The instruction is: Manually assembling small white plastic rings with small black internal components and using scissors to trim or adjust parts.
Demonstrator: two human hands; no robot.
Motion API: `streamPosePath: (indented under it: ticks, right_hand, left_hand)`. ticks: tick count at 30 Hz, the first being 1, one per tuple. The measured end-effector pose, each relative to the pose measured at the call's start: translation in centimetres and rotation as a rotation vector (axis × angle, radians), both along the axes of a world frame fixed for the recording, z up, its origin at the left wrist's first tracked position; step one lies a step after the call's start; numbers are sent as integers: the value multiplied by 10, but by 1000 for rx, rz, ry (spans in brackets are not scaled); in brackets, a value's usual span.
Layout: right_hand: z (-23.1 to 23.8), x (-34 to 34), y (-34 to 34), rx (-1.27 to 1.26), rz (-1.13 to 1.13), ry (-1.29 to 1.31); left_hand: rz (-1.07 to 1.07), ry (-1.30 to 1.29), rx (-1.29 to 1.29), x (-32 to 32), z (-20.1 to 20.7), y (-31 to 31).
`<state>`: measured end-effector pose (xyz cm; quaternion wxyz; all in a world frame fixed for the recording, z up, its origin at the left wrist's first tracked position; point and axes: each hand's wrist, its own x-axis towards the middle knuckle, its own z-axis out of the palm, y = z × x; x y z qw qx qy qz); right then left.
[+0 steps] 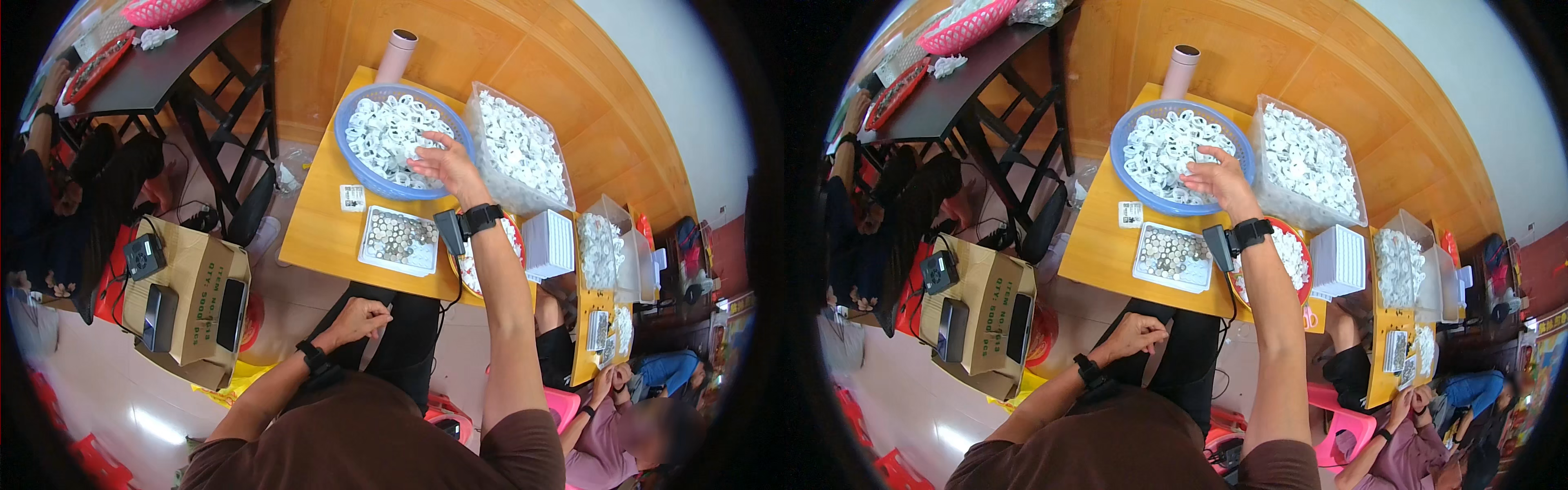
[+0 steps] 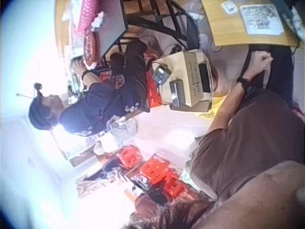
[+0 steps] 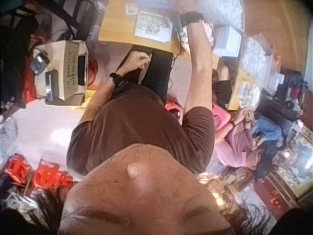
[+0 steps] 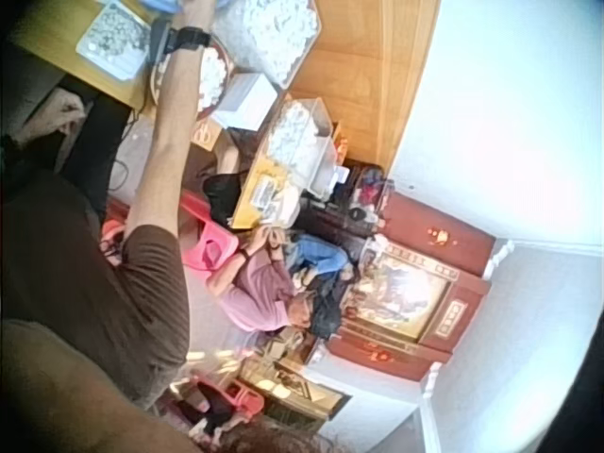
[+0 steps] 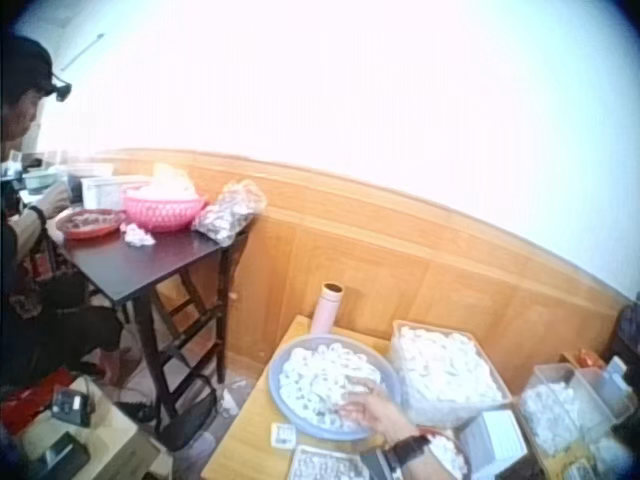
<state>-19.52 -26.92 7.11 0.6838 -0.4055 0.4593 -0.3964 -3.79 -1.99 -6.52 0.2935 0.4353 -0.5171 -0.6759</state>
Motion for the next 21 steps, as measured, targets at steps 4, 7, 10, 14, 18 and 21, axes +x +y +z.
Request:
streamPosePath:
  ticks: [4,7,10,14,18,21]
  right_hand:
    - [17,7,42,-534,22,269]
    - [22,10,99,-785,-21,315]
    - [27,5,165,-866,-74,390]
    - [11,-5,220,-1096,-134,486]
    - [3,-6,241,-1193,-131,560]
    - [0,-8,249,-1255,-148,634]
  left_hand:
    - [-7,-6,10,1,-4,2]
    - [-119,9,11,7,-11,1]
    - [-181,120,94,16,19,0]
    - [112,446,82,22,99,-2]
    - [241,594,38,16,131,-7]
    - [219,541,67,11,137,-4]
